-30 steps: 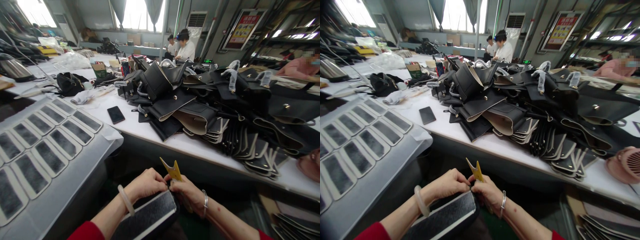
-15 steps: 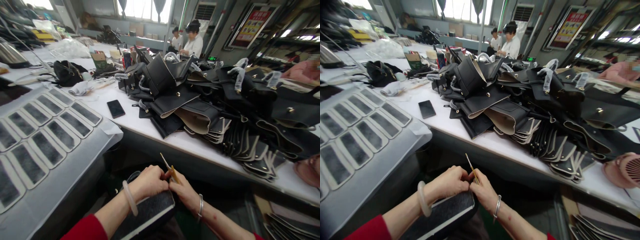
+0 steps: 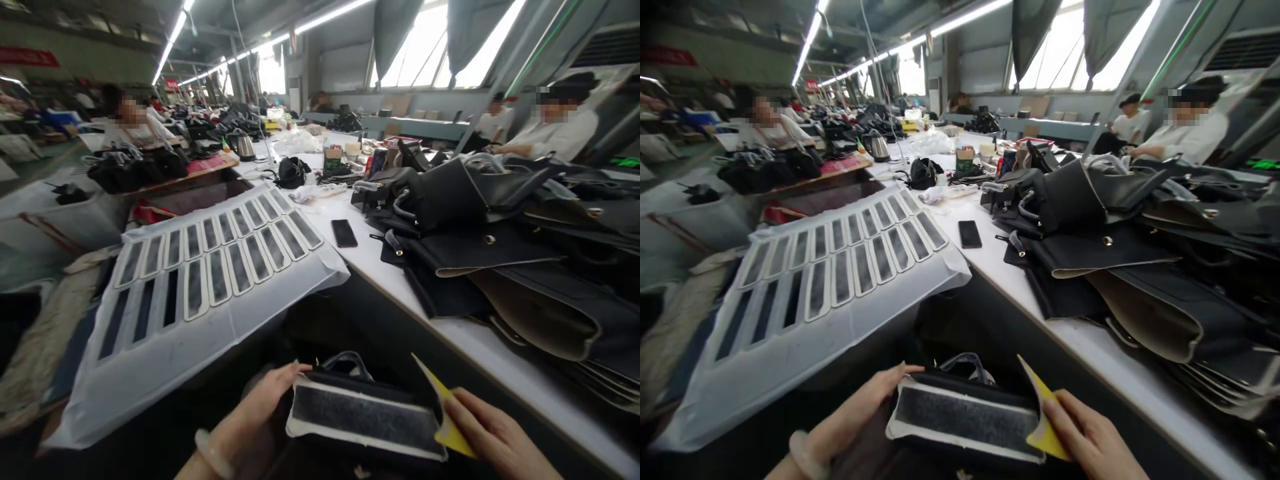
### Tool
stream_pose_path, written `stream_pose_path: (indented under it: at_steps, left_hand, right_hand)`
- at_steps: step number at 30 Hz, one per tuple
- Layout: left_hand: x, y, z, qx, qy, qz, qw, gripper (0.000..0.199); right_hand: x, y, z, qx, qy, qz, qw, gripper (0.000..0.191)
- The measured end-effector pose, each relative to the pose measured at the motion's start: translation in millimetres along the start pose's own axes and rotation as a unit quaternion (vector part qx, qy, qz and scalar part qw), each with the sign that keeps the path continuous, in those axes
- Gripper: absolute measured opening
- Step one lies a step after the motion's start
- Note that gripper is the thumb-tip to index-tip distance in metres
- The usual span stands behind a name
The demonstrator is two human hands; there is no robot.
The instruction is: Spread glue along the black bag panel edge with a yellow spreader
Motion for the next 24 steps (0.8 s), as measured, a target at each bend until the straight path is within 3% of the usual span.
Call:
stream_pose_path:
  at_steps: [3, 7, 12, 18, 24]
  left_hand:
    - [-6.0, -27.6, -12.8, -0.020, 0.010, -0.123, 0.992, 0.062]
    - [-13.6, -38.5, -15.0, -0.024, 0.026, -0.184, 0.982, 0.058]
    - [-8.9, -45.8, -18.1, 0.000, 0.037, -0.251, 0.967, 0.060]
    - [-6.7, -47.3, -23.5, -0.045, 0.011, -0.272, 0.961, 0.043]
    - [-11.1, -65.1, -18.2, -0.001, 0.079, -0.356, 0.931, 0.055]
  right_hand:
    - [-7.6, -39.1, 12.1, 0.021, -0.017, -0.164, 0.986, 0.054]
    - [-24.0, -90.0, 33.2, 0.143, 0.030, -0.310, 0.940, 0.047]
    - [-40.7, -118.8, 56.0, 0.231, -0.004, -0.344, 0.910, 0.038]
    - [-57.5, -177.0, 80.7, 0.321, 0.000, -0.353, 0.879, 0.037]
    - [-83.3, -237.9, 102.6, 0.458, -0.003, -0.335, 0.824, 0.040]
Point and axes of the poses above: each hand's wrist, its own z-axis towards the middle knuckle, its own x-axis out of the back of the hand, y = z × x, the point moved 4 cm from there along z, towards the middle knuckle, and after that the axes turned 14 degrees about -z, right-handed, at the moved point
